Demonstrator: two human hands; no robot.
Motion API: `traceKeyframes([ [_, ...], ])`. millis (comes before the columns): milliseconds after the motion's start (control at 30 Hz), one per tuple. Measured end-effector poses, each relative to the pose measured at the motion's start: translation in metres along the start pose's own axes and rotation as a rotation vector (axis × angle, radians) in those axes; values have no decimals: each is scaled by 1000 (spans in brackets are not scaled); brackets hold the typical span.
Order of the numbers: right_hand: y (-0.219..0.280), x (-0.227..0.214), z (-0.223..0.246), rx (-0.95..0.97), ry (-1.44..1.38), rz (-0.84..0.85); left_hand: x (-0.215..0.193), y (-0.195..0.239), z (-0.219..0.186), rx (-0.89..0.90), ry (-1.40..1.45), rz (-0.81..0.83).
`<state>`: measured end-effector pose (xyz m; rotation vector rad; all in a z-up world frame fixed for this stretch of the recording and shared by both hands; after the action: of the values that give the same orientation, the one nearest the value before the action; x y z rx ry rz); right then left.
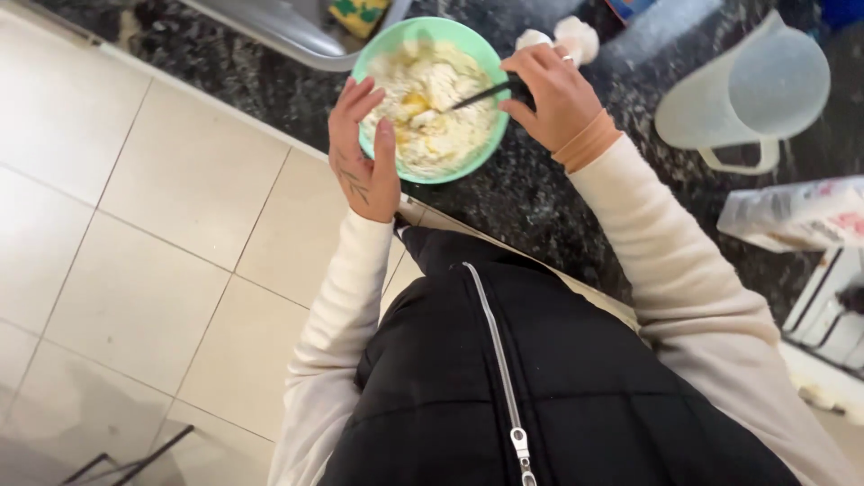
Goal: Mixing flour and eggs in a bowl using a spoon to prepare dough.
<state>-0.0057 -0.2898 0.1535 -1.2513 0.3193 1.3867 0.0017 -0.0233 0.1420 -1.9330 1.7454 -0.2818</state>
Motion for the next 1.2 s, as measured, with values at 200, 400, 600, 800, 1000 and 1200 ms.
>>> traceKeyframes([
  [200,-17,51,-15,92,99,272,-15,-5,49,-73,-54,-41],
  [400,-39,30,18,-78,147,395,-11,4,89,-172,-45,-5],
  [600,-38,-12,11,97,411,366,-7,23,115,-134,51,254],
  [800,-13,-2,14,197,457,230,-11,25,124,-141,146,437],
  [1000,-5,34,-3,370,368,245,2,37,132,-127,197,306],
  [1200,-6,55,-4,265,174,195,13,56,131,-32,68,246],
])
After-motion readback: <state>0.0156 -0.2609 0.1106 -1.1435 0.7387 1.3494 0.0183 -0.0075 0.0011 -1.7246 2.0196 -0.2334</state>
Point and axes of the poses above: each hand's wrist, its own y-axis away from the middle knuckle, its own x-axis out of the palm, z = x × y, the point moved 5 cm from there along -y, towards the middle knuckle, and after that the axes turned 5 degrees about -z, right-handed, at the moved point
